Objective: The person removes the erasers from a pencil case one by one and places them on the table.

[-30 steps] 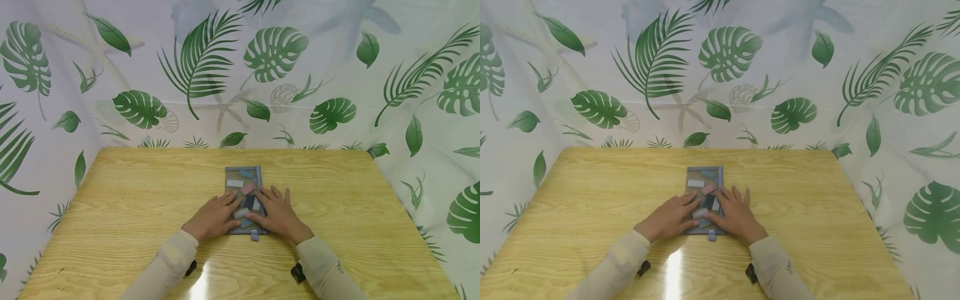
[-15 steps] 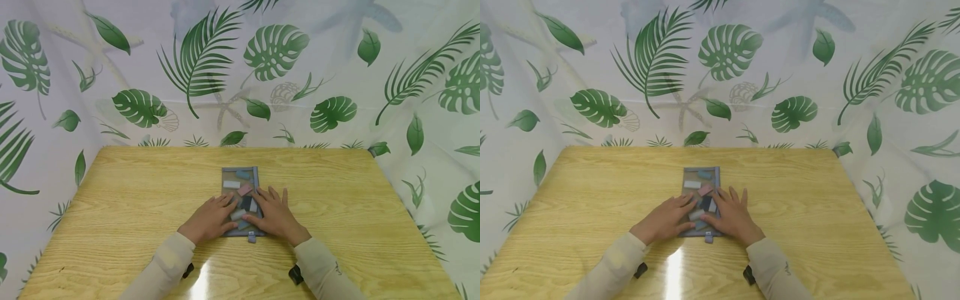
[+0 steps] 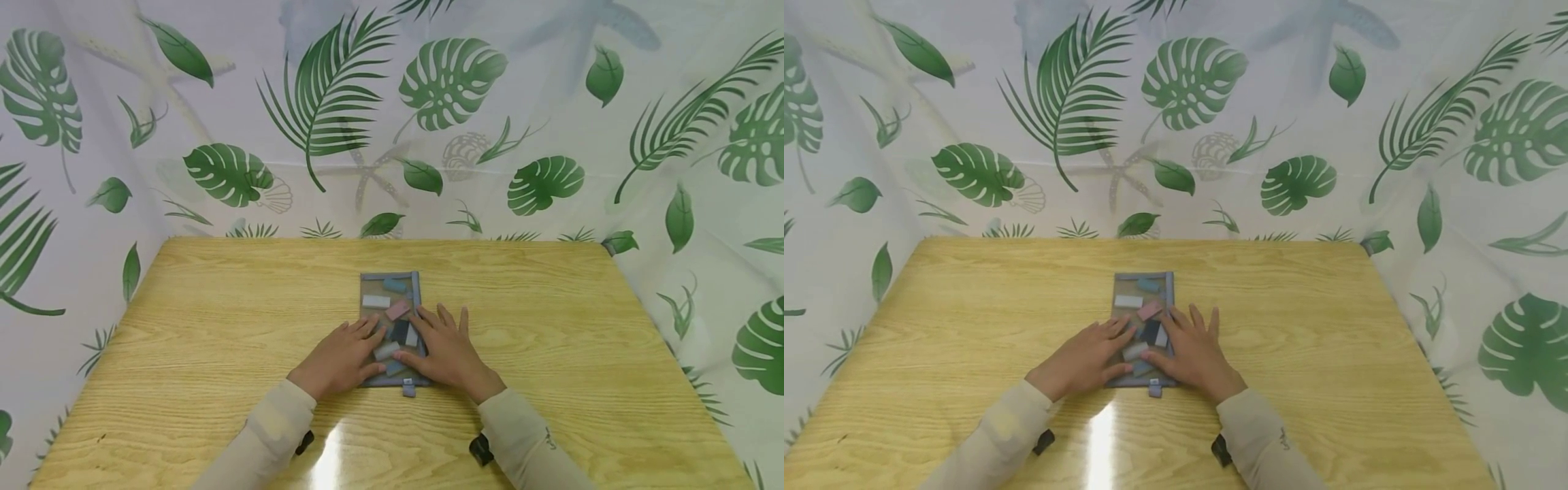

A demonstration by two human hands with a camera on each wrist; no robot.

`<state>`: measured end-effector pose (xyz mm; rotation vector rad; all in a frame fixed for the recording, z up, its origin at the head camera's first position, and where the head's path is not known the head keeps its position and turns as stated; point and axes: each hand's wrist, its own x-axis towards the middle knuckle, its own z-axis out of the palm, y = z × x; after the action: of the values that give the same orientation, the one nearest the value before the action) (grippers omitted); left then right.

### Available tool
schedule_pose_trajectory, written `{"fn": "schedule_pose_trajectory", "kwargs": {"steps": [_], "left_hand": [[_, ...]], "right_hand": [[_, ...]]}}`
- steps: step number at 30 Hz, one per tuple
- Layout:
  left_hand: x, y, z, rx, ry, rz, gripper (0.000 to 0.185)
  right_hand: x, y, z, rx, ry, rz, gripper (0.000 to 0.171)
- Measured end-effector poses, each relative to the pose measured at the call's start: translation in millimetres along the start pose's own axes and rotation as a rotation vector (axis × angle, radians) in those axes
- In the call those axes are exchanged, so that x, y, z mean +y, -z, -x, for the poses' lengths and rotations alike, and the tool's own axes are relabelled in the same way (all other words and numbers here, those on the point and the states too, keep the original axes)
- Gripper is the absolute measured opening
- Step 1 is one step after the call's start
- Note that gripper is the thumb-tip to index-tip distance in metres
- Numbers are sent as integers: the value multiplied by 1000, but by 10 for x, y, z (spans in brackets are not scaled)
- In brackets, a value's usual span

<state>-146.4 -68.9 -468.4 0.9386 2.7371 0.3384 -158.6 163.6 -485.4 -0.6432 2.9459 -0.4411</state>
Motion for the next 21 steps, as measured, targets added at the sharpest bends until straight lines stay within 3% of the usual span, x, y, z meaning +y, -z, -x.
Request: {"fn": "schedule_pose_trajectory", "kwargs": {"steps": [11,15,21], "left_hand": [[-1,-2,-3,3,2,11,69],[26,18,-2,25,-16,24,67],[102,24,-24,102,-92,28,64]], "right_hand": [[31,13,3,8,15,15,82],[72,72,21,68,47,18,76],[130,185,65,200,113,-60,55]]}}
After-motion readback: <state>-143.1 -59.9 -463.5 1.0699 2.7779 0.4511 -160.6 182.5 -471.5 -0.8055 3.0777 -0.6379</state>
